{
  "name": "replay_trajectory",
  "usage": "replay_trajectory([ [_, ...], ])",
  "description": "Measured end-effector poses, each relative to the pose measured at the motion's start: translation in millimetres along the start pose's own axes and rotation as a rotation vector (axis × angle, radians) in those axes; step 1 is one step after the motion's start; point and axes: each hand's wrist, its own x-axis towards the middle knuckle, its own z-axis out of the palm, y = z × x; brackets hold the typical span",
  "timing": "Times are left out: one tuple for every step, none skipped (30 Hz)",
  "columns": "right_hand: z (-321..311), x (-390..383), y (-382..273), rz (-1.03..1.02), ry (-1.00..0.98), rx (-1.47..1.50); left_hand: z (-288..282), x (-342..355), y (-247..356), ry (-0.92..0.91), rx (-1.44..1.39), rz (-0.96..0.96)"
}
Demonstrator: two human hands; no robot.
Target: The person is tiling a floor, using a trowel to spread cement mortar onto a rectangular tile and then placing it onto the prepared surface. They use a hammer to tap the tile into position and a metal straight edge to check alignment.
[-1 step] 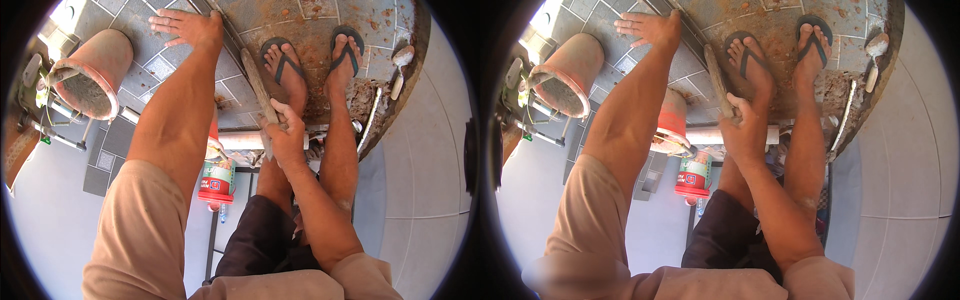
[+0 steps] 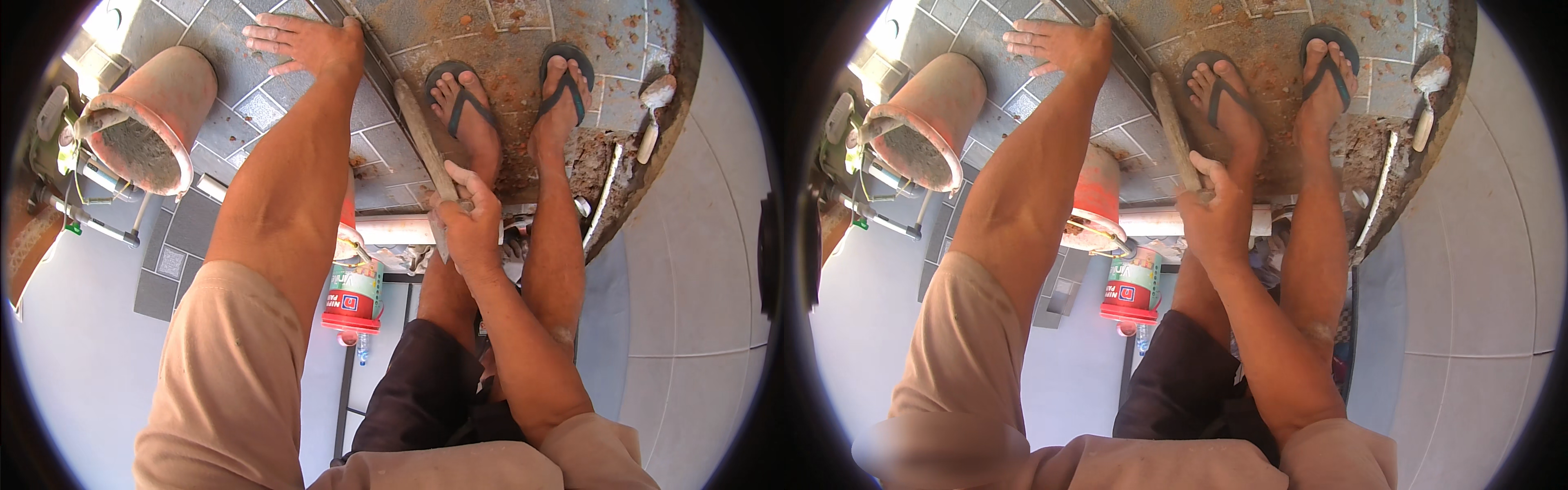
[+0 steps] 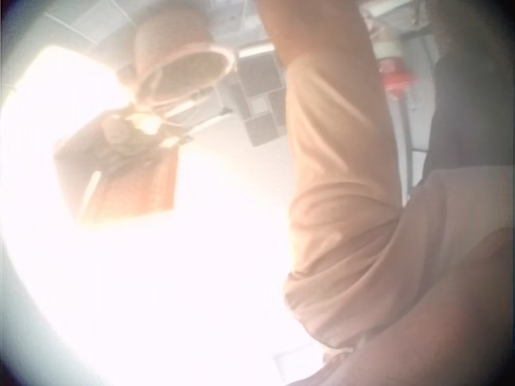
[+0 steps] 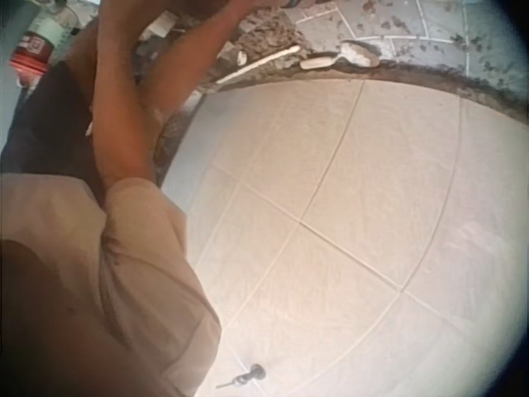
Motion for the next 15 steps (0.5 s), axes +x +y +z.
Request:
replay_trajectory([
  [-2.5,-1.8,-3.4,0.012,0.005,0.016,-1.2,-4.3,-0.3,0.028,-0.051,-0.002],
  [-3.5,-5.9,-5.1,-0.018,0.034,0.021,-3.1,-8.7,0.7,0.058,-0.103,-0.006],
  [-4.8,-9.9,-4.6,-0.048,0.062,0.025,0.6,-7.7,10.1,0.321,-0.077,-0.040],
  [-5.6,-15.8,-3.6,-0.054,0.041,0.013,7.7,1.3,17.4,0.595,-0.039,-0.087],
  [-8.8,-18.0,-1.5,-0.060,0.044,0.005,8.1,-0.7,15.1,0.643,-0.047,-0.017],
  [-12.1,-20.4,0.2,-0.066,0.046,-0.003,8.2,-2.7,12.3,0.690,-0.052,0.052],
  [-18.9,-21.4,0.5,-0.098,0.064,-0.059,0.2,-12.8,-7.0,0.514,-0.102,0.233],
  [-21.0,-24.4,1.0,-0.133,0.061,-0.113,-10.0,-17.8,-20.5,0.361,-0.088,0.442],
  [-22.8,-26.9,2.2,-0.166,0.057,-0.169,-20.1,-23.2,-33.6,0.184,-0.103,0.642],
  [-23.7,-28.4,3.0,-0.171,0.047,-0.163,-25.5,-28.2,-43.4,0.012,-0.062,0.872],
  [-24.4,-28.5,3.0,-0.175,0.038,-0.157,-29.7,-31.9,-51.0,-0.169,-0.020,1.097],
  [-25.0,-28.2,3.7,-0.179,0.031,-0.150,-29.8,-36.2,-60.0,-0.368,0.217,1.245],
  [-27.2,-26.8,7.0,-0.188,0.020,-0.195,-30.4,-38.0,-64.1,-0.417,0.255,1.294],
  [-29.2,-24.8,11.2,-0.198,0.011,-0.240,-30.9,-39.3,-68.2,-0.466,0.293,1.344],
  [-31.1,-22.8,14.6,-0.206,0.002,-0.284,-31.1,-39.8,-71.7,-0.517,0.332,1.395],
])
